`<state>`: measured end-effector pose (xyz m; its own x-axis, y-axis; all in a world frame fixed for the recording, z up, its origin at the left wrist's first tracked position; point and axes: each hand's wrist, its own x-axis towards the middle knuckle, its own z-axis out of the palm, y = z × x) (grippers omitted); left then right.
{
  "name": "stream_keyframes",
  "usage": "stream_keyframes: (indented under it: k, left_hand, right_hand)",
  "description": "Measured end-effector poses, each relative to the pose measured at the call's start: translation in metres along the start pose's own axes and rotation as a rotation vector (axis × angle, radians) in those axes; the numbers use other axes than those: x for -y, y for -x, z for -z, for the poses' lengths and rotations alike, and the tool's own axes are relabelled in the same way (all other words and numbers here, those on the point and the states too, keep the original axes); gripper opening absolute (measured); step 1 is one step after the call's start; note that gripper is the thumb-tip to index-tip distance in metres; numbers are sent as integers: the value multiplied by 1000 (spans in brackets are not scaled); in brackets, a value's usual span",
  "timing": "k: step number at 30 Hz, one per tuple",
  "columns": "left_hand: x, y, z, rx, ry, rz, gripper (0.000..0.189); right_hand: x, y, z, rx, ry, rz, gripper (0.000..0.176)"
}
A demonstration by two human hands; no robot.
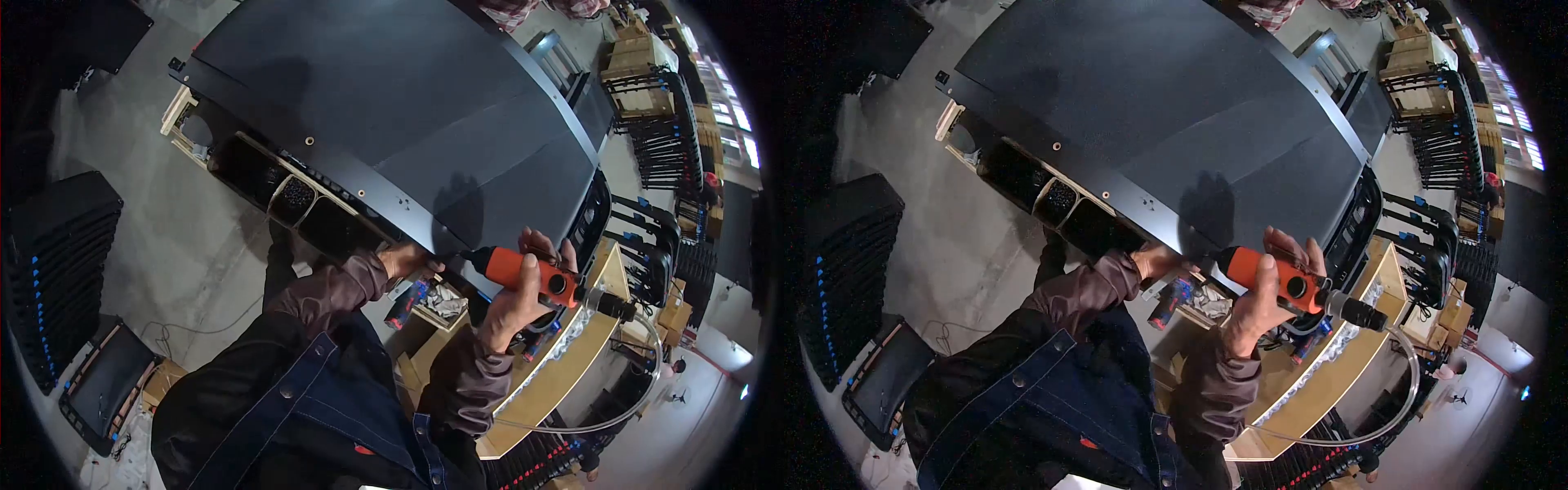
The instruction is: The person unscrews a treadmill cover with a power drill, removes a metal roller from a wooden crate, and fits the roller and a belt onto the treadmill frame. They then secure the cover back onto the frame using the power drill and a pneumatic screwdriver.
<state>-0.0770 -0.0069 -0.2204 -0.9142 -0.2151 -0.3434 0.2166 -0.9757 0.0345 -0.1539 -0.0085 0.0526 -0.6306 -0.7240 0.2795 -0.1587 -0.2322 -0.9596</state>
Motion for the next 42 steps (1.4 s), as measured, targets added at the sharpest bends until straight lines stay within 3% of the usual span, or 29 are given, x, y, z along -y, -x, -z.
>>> stream_keyframes:
  k: [1,5,8,10,11,13,16,28,29,32,35,36,37,38,39,40,41,42]
  left_hand:
    - [-1,2,-1,-114,26,54,13]
    - [-6,4,-6,-57,197,41,9]
    - [-1,-3,10,-150,-54,-26,9]
    - [-8,4,18,-195,65,-167,9]
    - [-15,7,21,-122,-26,-189,12]
    - [-17,24,24,-121,-579,-356,20]
    - [-13,22,27,-275,-981,-365,28]
    - [19,-14,74,-128,-820,-327,32]
    - [17,-9,63,-136,-854,-396,31]
    - [15,-1,48,-165,-964,-593,26]
    - [-9,6,32,-152,-821,-429,23]
    - [-17,1,41,-13,-800,-452,21]
    - [-24,8,53,63,-1142,-542,20]
    - [-54,44,1,-47,-1433,-565,21]
    - [-54,46,9,199,-1141,-524,26]
    - [-54,42,8,189,-1190,-556,24]
    - [-47,34,3,81,-1313,-587,23]
    - [-35,23,-2,-48,-1462,-596,22]
  right_hand:
    - [-8,-2,4,22,-24,38,53]
    - [-3,11,10,113,17,54,53]
    - [-7,22,12,208,-29,98,52]
    - [-6,16,14,224,-6,68,51]
    - [-4,11,14,239,16,42,50]
    - [-5,-2,10,140,-90,-61,47]
    - [-10,-7,16,315,-75,62,42]
    - [-15,-9,13,328,-28,39,37]
    - [-16,-9,13,332,-28,38,37]
    - [-16,-4,18,333,-60,17,43]
    - [-8,-7,13,374,4,-15,61]
    - [3,-3,11,362,46,-68,72]
    - [8,-1,15,327,10,-154,86]
    - [3,-2,14,290,-63,-112,86]
    - [4,4,10,229,-49,-114,82]
    - [3,9,5,173,-36,-119,78]
    - [-12,15,3,54,164,-3,63]
    - [-10,19,-8,68,329,38,58]
